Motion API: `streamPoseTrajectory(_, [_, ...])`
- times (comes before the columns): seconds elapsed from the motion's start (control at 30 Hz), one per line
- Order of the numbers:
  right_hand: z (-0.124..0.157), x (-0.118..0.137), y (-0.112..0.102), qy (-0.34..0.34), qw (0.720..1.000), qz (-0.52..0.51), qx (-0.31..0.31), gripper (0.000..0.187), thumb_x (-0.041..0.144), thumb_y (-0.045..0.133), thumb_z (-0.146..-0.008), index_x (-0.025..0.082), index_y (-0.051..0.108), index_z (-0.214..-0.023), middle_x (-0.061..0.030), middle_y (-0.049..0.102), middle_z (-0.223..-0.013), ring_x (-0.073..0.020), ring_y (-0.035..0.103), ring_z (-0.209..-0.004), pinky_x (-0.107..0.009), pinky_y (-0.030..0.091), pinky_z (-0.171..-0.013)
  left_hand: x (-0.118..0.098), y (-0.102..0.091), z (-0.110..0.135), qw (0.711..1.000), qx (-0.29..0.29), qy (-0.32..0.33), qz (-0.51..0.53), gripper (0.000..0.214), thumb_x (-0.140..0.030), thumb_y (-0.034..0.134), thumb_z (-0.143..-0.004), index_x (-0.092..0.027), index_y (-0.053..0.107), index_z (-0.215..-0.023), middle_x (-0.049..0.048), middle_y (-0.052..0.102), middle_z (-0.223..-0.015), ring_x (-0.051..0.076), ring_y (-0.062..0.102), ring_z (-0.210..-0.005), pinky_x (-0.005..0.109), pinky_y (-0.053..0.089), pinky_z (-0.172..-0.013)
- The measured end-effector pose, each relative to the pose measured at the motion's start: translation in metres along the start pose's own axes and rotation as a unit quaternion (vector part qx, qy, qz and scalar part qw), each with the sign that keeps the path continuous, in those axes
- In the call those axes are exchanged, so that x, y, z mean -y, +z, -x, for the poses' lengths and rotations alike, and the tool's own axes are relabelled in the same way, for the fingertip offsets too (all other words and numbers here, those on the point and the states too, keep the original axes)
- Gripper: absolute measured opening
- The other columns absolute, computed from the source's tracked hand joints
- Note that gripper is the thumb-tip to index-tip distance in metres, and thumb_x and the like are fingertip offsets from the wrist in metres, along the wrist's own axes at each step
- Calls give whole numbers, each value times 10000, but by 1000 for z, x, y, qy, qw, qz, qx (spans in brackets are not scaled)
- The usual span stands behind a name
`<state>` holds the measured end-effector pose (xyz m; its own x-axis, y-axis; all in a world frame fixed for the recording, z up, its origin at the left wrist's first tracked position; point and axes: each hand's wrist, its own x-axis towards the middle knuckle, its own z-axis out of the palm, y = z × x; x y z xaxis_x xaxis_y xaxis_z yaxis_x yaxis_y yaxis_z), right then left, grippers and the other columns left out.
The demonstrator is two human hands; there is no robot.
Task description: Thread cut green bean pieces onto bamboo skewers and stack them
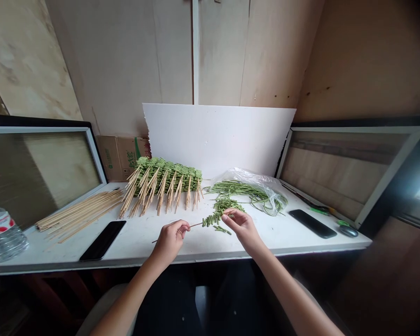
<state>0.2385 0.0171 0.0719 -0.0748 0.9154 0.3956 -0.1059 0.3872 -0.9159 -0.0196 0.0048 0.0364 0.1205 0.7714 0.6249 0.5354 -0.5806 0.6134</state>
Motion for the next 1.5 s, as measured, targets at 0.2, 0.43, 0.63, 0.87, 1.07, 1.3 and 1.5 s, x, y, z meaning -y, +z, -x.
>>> streamPoseTrajectory(0.2, [-1,4,-4,-19,999,30,28,308,494,836,-752,220,755,-868,-50,677,-943,-177,563,-764,-309,473,-696,3,2,1,997,56,-25,54,224,-187,512,-927,-182,692,-794,57,735,-757,175,698,-716,249,540,-657])
streamPoseTrajectory(0.43, [-1,-3,-5,-22,999,21,32,253,450,825,-783,220,771,-873,-47,696,-925,-186,601,-804,-313,487,-712,0,1,2,999,29,-12,15,241,-173,499,-922,-182,698,-786,48,737,-737,161,676,-653,253,508,-641])
streamPoseTrajectory(0.63, [-7,-4,-12,-22,997,72,29,328,468,818,-784,211,805,-987,-78,742,-985,-238,657,-932,-350,527,-776,1,-1,-1,999,33,-32,-10,273,-234,492,-955,-183,689,-772,6,642,-605,142,582,-534,239,449,-558])
streamPoseTrajectory(0.87, [-14,-34,-43,2,959,283,35,234,458,816,-729,246,837,-826,-85,782,-844,-255,642,-759,-378,501,-719,22,-3,-3,996,30,-73,-51,306,-296,463,-973,-195,679,-781,27,690,-680,176,625,-608,263,453,-598])
streamPoseTrajectory(1.07, [-12,-56,-52,43,896,440,30,37,271,819,-643,277,816,-679,-77,741,-666,-311,650,-827,-383,458,-728,39,0,-1,994,43,-84,-49,284,-270,467,-960,-201,683,-790,46,745,-785,199,674,-707,287,486,-677])
streamPoseTrajectory(1.3, [-12,-63,-52,43,887,460,1,97,175,771,-687,259,776,-639,-91,753,-707,-329,669,-890,-395,462,-768,37,1,0,994,52,-87,-36,256,-251,480,-948,-198,684,-802,52,756,-807,209,691,-744,296,500,-696])
streamPoseTrajectory(1.5, [-19,-58,-58,46,943,328,-26,183,372,796,-721,232,814,-837,-85,785,-812,-272,705,-755,-377,526,-703,36,3,1,994,56,-81,-37,266,-265,477,-953,-203,688,-803,43,753,-808,208,691,-741,289,496,-685])
